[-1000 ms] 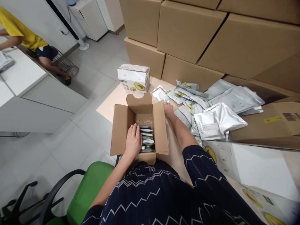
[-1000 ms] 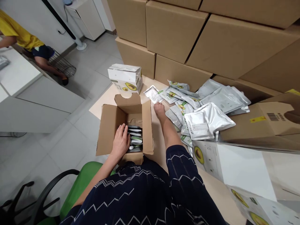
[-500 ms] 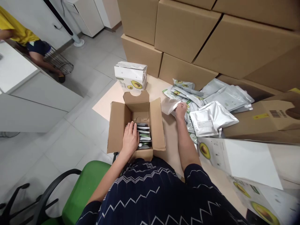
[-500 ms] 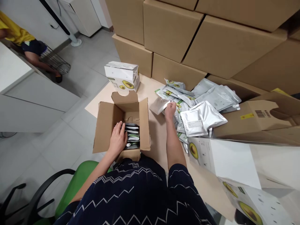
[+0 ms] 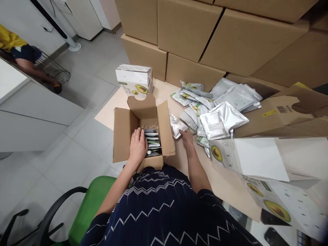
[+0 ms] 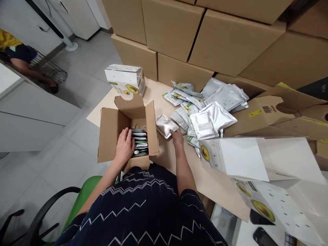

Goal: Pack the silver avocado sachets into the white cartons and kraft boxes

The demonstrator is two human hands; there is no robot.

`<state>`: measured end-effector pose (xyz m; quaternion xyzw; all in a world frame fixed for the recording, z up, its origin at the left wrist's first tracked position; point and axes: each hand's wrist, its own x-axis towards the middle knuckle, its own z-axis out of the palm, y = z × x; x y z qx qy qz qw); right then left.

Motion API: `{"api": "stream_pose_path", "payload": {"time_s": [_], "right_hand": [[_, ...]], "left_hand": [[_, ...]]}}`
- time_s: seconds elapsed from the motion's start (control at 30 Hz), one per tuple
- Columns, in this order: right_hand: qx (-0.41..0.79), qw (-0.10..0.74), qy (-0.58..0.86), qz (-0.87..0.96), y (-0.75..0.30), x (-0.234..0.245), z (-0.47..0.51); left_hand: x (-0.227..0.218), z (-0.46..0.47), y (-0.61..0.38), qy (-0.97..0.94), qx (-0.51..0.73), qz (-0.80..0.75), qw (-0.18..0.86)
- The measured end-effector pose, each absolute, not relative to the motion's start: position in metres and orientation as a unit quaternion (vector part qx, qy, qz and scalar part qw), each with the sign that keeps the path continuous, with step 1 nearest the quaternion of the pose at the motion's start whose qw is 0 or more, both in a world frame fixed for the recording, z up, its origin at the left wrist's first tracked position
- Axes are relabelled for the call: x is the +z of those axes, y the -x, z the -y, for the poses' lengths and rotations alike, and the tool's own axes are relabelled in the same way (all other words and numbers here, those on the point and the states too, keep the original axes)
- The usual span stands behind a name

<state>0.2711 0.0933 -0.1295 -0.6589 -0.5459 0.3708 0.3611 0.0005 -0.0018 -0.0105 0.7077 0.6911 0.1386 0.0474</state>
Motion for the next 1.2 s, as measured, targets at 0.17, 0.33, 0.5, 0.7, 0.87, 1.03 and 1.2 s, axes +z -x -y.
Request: {"api": "stream_pose_path", "payload": {"time_s": [0.17,0.33,0.5,0.7,0.87,1.03,1.2], "right_hand": [[0.329,0.439,0.704,0.451,-0.291,-0.078,-0.115],[0.189,0.523,0.636,0.535,-0.299,0.042,-0.117],[0.217,0.488,0.486,0.691,-0.255,0.133,-0.111],[0.288,0.115,0.342,0.887,-0.160,0.116,-0.146],[0.294,-0.022,0.303,0.906,-0.112,0.055,-0.165],[0.322,-0.103,0.277,0.899,-0.103,0.022,-0.167],[0.354,-0.088,0.236,0.901,-0.099,0.021,-0.162]], "left_hand": [[-0.010,0.002,-0.001,-0.705,0.142,-0.692,0.062],[-0.010,0.004,0.000,-0.710,0.147,-0.686,0.055],[-0.009,0.005,-0.001,-0.706,0.164,-0.687,0.048],[-0.008,0.005,-0.002,-0.702,0.168,-0.690,0.054],[-0.006,0.006,-0.002,-0.700,0.157,-0.694,0.055],[-0.006,0.005,-0.003,-0.700,0.154,-0.695,0.058],[-0.005,0.005,-0.004,-0.688,0.170,-0.703,0.056]]}}
